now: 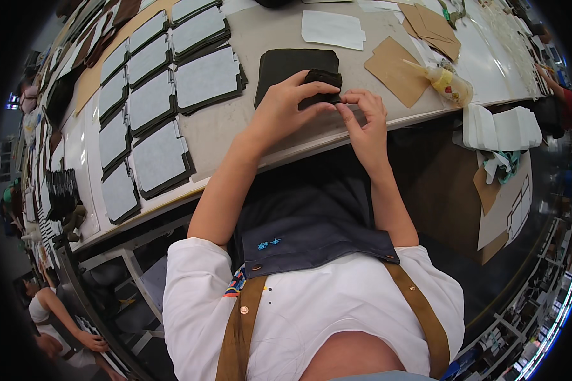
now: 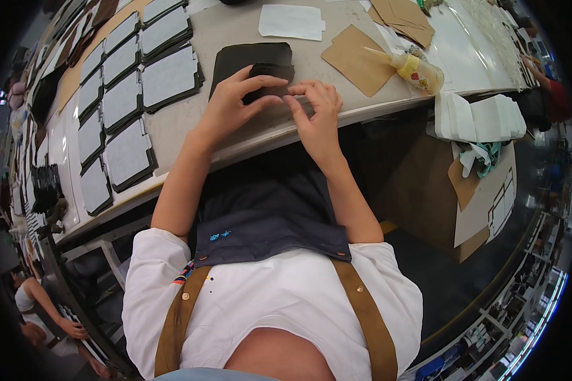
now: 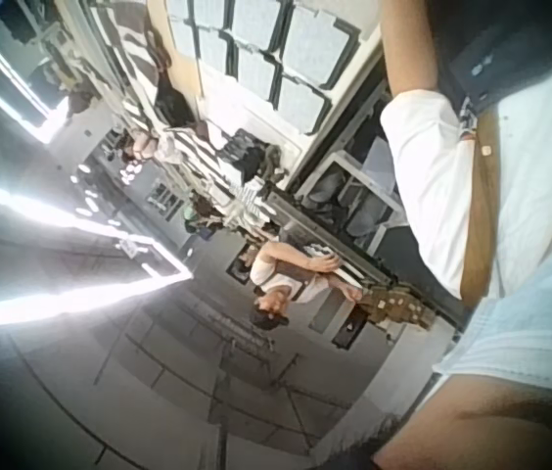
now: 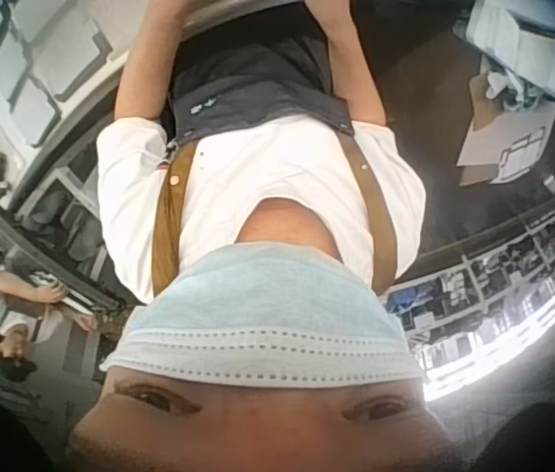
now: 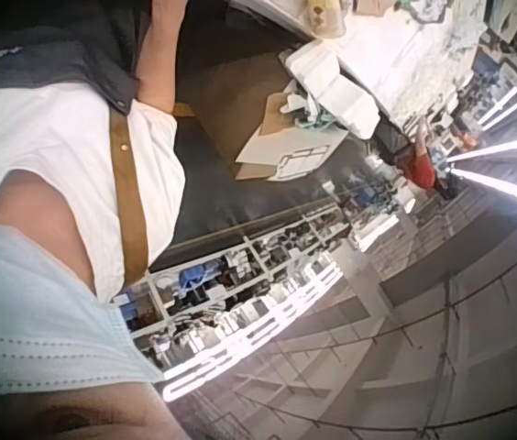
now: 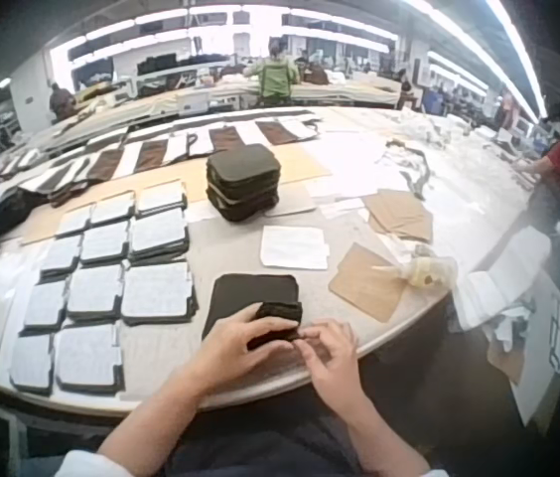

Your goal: The person assembles small dark pouches by hand at a workbench. They pick up a pouch, fold and press the edges to secure them, and place the finished item into a growing stack. The process is repeated for multiple units throughout the clip.

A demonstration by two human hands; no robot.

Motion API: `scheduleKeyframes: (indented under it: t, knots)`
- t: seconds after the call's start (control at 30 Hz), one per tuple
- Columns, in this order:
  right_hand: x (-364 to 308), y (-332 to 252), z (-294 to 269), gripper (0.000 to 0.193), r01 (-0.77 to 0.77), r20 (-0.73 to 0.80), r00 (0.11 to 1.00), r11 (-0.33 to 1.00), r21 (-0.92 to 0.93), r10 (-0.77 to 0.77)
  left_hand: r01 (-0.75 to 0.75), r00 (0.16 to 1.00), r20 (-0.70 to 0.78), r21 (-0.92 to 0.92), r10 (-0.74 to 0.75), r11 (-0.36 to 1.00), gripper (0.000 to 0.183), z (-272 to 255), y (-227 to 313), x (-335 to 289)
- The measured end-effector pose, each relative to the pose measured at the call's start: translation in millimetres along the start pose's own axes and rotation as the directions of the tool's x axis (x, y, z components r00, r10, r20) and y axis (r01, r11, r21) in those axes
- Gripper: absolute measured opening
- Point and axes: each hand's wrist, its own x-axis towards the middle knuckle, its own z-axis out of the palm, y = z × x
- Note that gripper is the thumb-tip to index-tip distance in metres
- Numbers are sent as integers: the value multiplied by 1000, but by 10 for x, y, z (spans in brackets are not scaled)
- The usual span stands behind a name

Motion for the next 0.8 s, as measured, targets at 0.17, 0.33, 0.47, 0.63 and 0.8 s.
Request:
scheduleKeyframes:
  t: [0.17,0.33,0.47,0.63,0.8]
  knots:
    - [-4,17,2,13,1,1,1000,1000,-5,-1,37,999,19,-25,-36,999,30,-21,14,11]
    - [-11,34,10,13,2,-3,1000,1000,-6,-2,34,999,-27,-42,-35,999,27,-3,45,20]
    - [-7,32,0,13,2,6,1000,1000,1,-2,45,999,-24,8,-44,999,28,1,114,44]
    - [-4,26,-5,11,-7,9,1000,1000,11,7,61,998,13,60,-62,996,26,24,43,3]
    - [-3,27,-3,11,-6,7,1000,1000,10,5,30,1000,1,74,-30,997,26,14,82,-4]
